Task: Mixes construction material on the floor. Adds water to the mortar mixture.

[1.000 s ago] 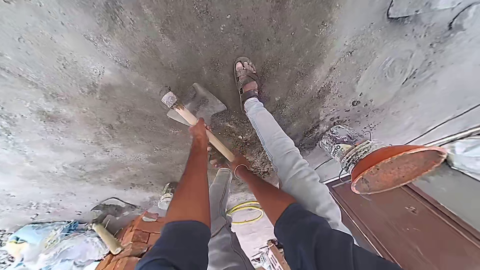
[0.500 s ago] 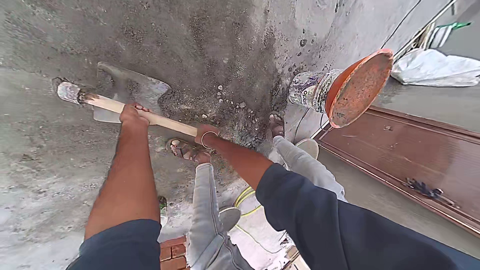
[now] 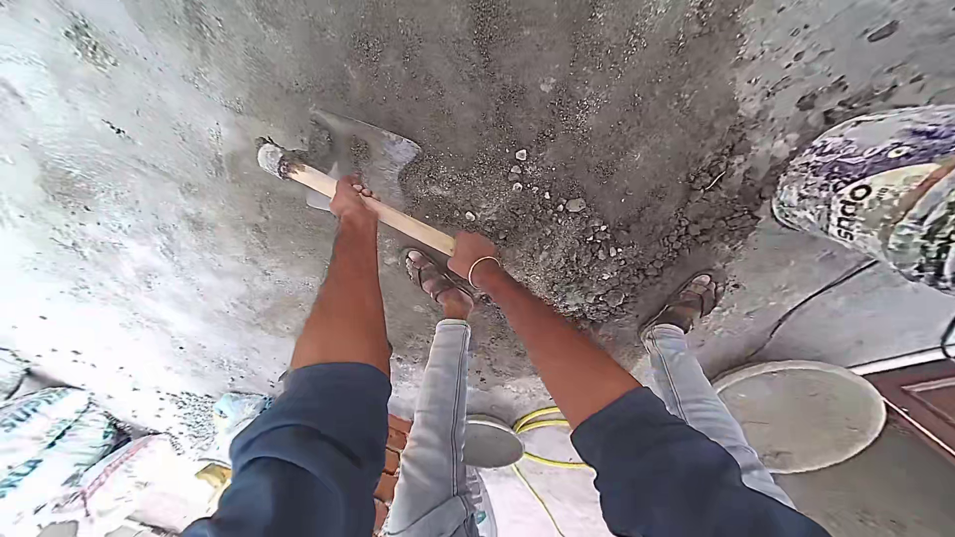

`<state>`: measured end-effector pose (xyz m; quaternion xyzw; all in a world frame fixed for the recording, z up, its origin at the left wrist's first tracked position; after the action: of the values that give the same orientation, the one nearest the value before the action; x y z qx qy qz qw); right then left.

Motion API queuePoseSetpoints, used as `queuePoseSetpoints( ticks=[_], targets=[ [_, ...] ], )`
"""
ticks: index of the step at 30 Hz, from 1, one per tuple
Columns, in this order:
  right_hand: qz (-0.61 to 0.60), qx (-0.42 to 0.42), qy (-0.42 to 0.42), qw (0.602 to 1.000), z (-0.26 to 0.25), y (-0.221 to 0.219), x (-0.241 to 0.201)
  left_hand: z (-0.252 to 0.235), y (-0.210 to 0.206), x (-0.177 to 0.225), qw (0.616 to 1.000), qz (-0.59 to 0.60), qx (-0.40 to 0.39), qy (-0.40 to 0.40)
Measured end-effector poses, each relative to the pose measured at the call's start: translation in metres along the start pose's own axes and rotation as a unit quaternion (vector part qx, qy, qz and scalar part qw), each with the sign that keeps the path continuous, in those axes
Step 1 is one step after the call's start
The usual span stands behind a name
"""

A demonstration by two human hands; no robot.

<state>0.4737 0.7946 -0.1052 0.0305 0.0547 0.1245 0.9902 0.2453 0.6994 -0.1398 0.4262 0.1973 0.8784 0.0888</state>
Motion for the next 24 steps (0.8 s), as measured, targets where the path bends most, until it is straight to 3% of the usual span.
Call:
queuePoseSetpoints(
  ticks=[3,9,10,12,16,18,20,22,24],
  targets=[
    [-0.027,0.017,0.012,0.999,0.008,0.011,0.059,0.054,-0.022,-0.027,1.0,-0.014,-0.008,-0.024],
    [-0.074,0.005,-0.056,0.996,0.037,0.01,0.23,0.201,-0.064,-0.114,0.997,-0.053,-0.048,0.012],
    [-0.059,-0.025,-0.075,0.995,0.044,0.002,0.261,0.239,-0.06,-0.128,0.995,-0.063,-0.08,0.021],
    [-0.039,-0.07,-0.103,0.991,0.057,-0.017,0.32,0.3,-0.058,-0.148,0.997,-0.028,-0.074,0.019],
    [-0.058,-0.096,-0.167,0.98,0.093,-0.1,0.417,0.417,-0.014,-0.164,0.993,-0.02,-0.071,0.09],
    [-0.077,-0.09,-0.191,0.974,0.098,-0.114,0.425,0.432,-0.014,-0.161,0.991,-0.015,-0.092,0.1],
    [-0.103,-0.102,-0.186,0.972,0.102,-0.119,0.393,0.413,-0.011,-0.14,0.991,-0.03,-0.094,0.09],
    [-0.112,-0.089,-0.136,0.98,0.084,-0.09,0.326,0.356,-0.03,-0.095,0.993,-0.033,-0.102,0.052],
    [-0.138,0.012,-0.036,0.99,0.066,-0.035,0.239,0.279,-0.063,-0.032,0.991,-0.024,-0.127,-0.021]
  ],
)
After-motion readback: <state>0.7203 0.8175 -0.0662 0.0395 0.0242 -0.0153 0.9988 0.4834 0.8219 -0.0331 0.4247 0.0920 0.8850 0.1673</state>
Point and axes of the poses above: each hand's wrist, its own z-axis away from the middle knuckle, its own y-axis out of the back of the hand, x = y × z, the point moved 8 cm from there along -z, towards the middle knuckle, and after that the axes turned 13 degrees about -y, right-handed, at the moved point
